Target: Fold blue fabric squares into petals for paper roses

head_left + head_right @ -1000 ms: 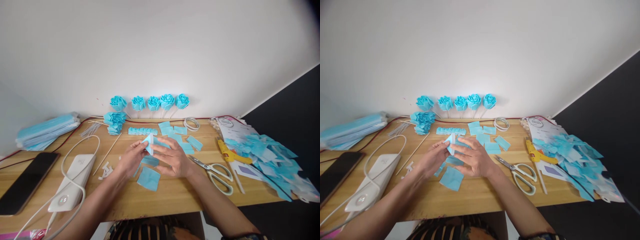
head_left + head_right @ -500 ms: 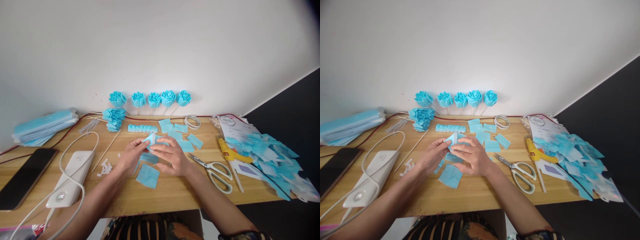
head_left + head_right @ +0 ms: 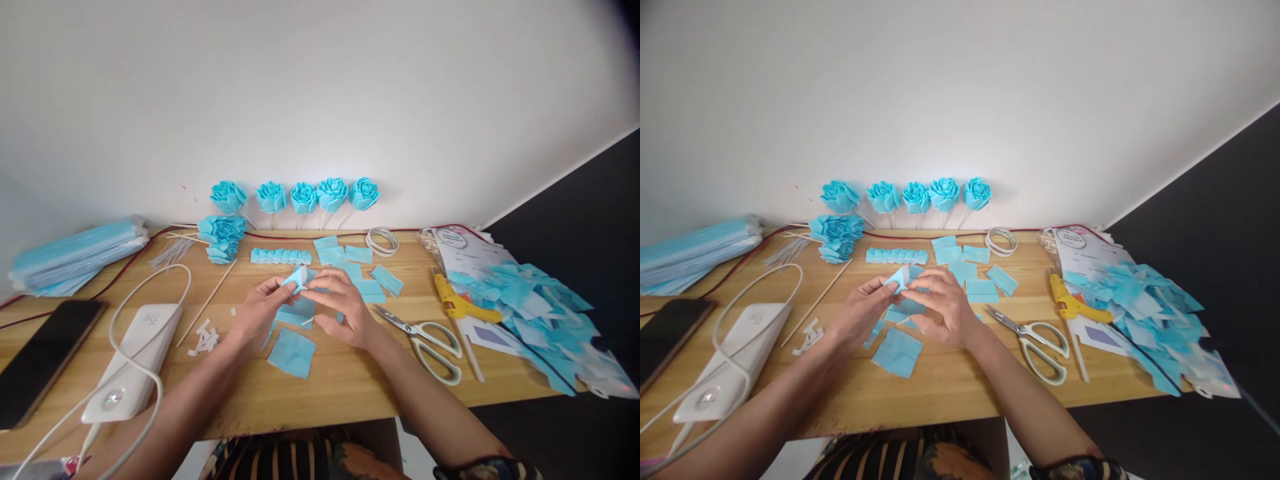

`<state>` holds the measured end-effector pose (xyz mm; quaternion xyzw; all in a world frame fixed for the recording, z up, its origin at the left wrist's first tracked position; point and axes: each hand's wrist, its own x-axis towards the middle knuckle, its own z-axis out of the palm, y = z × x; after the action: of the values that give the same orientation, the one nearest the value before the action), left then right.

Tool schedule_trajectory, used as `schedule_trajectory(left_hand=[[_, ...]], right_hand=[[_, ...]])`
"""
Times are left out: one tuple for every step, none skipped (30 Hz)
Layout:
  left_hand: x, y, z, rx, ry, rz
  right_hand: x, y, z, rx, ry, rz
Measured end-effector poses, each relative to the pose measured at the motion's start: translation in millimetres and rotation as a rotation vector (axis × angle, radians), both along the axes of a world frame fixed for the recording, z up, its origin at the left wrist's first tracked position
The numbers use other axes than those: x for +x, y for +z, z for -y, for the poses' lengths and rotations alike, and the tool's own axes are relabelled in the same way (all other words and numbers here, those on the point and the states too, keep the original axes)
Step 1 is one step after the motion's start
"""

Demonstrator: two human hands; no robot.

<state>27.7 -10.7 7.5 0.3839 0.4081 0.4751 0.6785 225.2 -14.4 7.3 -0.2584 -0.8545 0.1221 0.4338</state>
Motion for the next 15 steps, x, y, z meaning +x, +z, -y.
schedule_trajectory(left_hand=[[-0.1,0.2,0.2,0.001,-0.003,-0.008],[-0.3,0.3,0.4,0.001,-0.005,-0.016],[-0.4,0.3,0.5,0.002,-0.006,-0.024],[-0.5,0.3,0.6,0.006,-0.007,-0.031],[-0.5,0.3,0.6,0.012,-0.009,-0.038],[-0.5,0.3,0.5,0.017,-0.01,-0.044],[-0.5,0.5,0.5,0.021,-0.01,-0.051],[-0.5,0.7,0.4,0.025,-0.01,-0.057],[-0.5,1.0,0.4,0.029,-0.01,-0.063],[-0.5,1.4,0.3,0.034,-0.011,-0.069],[-0.4,1.7,0.2,0.04,-0.011,-0.075],[-0.4,2.0,0.1,0.047,-0.012,-0.083],[-0.4,2.0,0.0,0.053,-0.01,-0.093],[-0.4,1.8,-0.2,0.057,-0.009,-0.103],[-0.5,1.3,-0.3,0.058,-0.006,-0.114]], right_hand=[[0.1,0.1,-0.2,0.0,-0.004,-0.006],[0.2,0.3,-0.4,-0.003,-0.008,-0.007],[0.4,0.6,-0.5,-0.008,-0.012,-0.006],[0.6,0.9,-0.6,-0.016,-0.016,-0.002],[0.8,1.3,-0.7,-0.024,-0.02,0.004],[1.0,1.6,-0.8,-0.03,-0.023,0.008],[1.2,1.9,-1.0,-0.035,-0.024,0.01],[1.3,2.0,-1.1,-0.039,-0.024,0.008],[1.3,1.9,-1.3,-0.041,-0.022,0.005],[1.1,1.6,-1.5,-0.042,-0.018,0.001],[0.9,1.3,-1.6,-0.04,-0.012,-0.005],[0.6,1.0,-1.6,-0.035,-0.005,-0.013],[0.3,0.9,-1.6,-0.03,0.001,-0.021],[0.1,1.2,-1.4,-0.029,0.007,-0.028],[0.2,1.8,-1.0,-0.038,0.012,-0.034]])
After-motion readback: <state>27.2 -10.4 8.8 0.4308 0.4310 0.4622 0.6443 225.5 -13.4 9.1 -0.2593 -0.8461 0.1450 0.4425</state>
